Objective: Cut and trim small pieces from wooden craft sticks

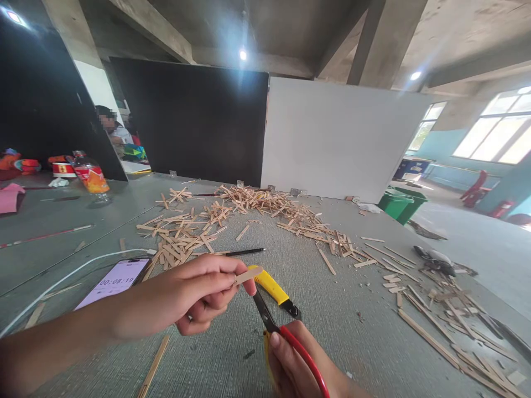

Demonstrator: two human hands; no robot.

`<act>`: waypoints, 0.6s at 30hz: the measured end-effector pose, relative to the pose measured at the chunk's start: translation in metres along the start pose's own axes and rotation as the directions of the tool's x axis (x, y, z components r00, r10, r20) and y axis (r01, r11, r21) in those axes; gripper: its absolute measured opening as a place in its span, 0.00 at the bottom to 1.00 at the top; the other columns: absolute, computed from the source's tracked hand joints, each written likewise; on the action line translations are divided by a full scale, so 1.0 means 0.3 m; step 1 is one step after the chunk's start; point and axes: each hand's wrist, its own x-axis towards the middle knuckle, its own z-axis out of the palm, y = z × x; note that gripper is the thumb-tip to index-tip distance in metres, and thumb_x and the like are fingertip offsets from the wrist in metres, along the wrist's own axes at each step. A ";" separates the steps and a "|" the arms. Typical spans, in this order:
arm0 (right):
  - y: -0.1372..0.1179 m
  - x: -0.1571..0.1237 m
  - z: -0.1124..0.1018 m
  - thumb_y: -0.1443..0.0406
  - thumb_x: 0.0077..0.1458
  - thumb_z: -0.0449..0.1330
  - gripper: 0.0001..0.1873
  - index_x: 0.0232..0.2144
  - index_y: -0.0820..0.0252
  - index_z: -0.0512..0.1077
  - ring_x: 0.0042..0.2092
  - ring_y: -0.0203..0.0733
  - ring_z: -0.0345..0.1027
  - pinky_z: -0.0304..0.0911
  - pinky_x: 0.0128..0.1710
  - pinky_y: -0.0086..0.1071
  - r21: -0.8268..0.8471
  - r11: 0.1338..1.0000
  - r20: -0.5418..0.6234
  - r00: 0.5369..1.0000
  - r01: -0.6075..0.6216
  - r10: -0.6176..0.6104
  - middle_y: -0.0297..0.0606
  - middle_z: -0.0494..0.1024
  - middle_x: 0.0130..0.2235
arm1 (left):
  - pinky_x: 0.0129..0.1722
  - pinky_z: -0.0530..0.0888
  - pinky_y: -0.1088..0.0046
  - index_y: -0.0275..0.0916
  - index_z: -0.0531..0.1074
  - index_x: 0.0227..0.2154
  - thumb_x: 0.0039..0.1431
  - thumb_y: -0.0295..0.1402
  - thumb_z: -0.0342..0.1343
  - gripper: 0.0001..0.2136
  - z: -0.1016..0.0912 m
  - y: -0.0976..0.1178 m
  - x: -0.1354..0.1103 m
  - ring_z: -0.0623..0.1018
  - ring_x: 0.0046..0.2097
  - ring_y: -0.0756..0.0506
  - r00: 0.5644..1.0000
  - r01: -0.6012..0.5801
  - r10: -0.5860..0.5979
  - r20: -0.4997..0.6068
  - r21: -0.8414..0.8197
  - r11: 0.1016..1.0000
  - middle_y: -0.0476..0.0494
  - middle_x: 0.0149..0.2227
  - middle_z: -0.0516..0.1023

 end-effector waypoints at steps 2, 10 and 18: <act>0.000 0.000 -0.002 0.43 0.63 0.61 0.26 0.29 0.54 0.60 0.26 0.34 0.47 0.47 0.26 0.31 -0.017 1.000 -0.002 1.000 -0.012 0.012 0.25 0.57 0.25 | 0.22 0.51 0.74 0.37 0.69 0.46 0.77 0.39 0.45 0.12 -0.003 -0.010 0.002 0.50 0.25 0.53 1.000 -0.013 0.014 -0.023 0.024 1.000 0.57 0.27 0.53; 0.005 0.001 0.001 0.45 0.65 0.60 0.23 0.30 0.54 0.61 0.27 0.34 0.46 0.46 0.26 0.31 0.005 1.000 0.018 1.000 0.025 -0.026 0.26 0.56 0.26 | 0.19 0.50 0.75 0.37 0.71 0.43 0.77 0.42 0.45 0.15 -0.001 -0.004 0.002 0.47 0.22 0.54 0.998 -0.043 0.049 -0.037 0.139 0.989 0.60 0.22 0.50; -0.016 0.000 0.014 0.43 0.64 0.59 0.25 0.30 0.54 0.60 0.27 0.34 0.46 0.48 0.27 0.31 -0.058 0.997 0.010 0.999 0.045 -0.044 0.26 0.56 0.26 | 0.19 0.49 0.74 0.37 0.73 0.43 0.75 0.44 0.48 0.16 -0.002 -0.011 0.002 0.46 0.21 0.54 0.998 -0.033 0.042 -0.044 0.186 0.982 0.61 0.21 0.48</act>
